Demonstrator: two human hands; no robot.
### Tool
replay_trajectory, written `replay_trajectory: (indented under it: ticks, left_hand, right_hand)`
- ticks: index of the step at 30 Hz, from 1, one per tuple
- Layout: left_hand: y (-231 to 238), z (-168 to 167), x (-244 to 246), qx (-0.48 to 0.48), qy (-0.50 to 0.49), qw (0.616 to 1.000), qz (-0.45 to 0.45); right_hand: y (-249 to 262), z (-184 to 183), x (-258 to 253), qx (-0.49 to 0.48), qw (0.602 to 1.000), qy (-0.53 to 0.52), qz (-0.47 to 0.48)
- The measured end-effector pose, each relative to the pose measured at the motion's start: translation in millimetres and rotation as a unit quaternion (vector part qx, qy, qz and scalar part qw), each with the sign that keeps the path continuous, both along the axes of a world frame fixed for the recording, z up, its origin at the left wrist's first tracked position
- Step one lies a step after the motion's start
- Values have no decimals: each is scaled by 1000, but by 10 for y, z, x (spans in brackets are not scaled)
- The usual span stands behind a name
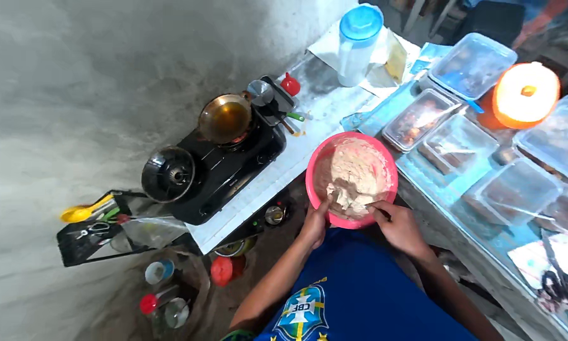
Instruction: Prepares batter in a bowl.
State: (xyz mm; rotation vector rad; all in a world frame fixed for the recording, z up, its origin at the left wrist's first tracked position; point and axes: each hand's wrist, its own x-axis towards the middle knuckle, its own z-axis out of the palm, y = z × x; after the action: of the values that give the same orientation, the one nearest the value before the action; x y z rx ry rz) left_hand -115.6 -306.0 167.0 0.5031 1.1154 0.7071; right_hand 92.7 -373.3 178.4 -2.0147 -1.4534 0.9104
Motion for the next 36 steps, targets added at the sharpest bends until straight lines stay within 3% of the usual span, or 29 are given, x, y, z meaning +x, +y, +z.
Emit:
replay_trajectory:
  ticks: [7, 13, 17, 20, 22, 25, 27, 33, 36]
  left_hand:
    - [251, -46, -239, 5, 14, 999, 36]
    - [635, -87, -433, 21, 9, 999, 43]
    - [942, -176, -516, 33, 1, 999, 27]
    - [1151, -246, -557, 38, 2, 999, 21]
    - [1280, -318, -592, 46, -1, 999, 15]
    - [1442, -403, -608, 38, 6, 999, 5]
    - [1549, -448, -606, 13, 17, 1000, -4]
    - [1737, -700, -608, -36, 90, 993, -67]
    - [1807, -843, -532, -57, 95, 990, -82]
  right_hand:
    - [319, 284, -108, 193, 974, -114, 12]
    - [710, 775, -194, 368, 915, -166, 8]
    - [952, 1110, -261, 434, 873, -223, -30]
    - [1154, 1093, -302, 473, 855, -208, -42]
    - [1277, 796, -356, 443, 876, -185, -43]
    - [1371, -38, -434, 282, 929, -239, 2]
    - [1393, -463, -477, 185, 942, -279, 27]
    - [1501, -525, -542, -6, 971, -239, -6]
    - [1573, -621, -616, -108, 982, -157, 3]
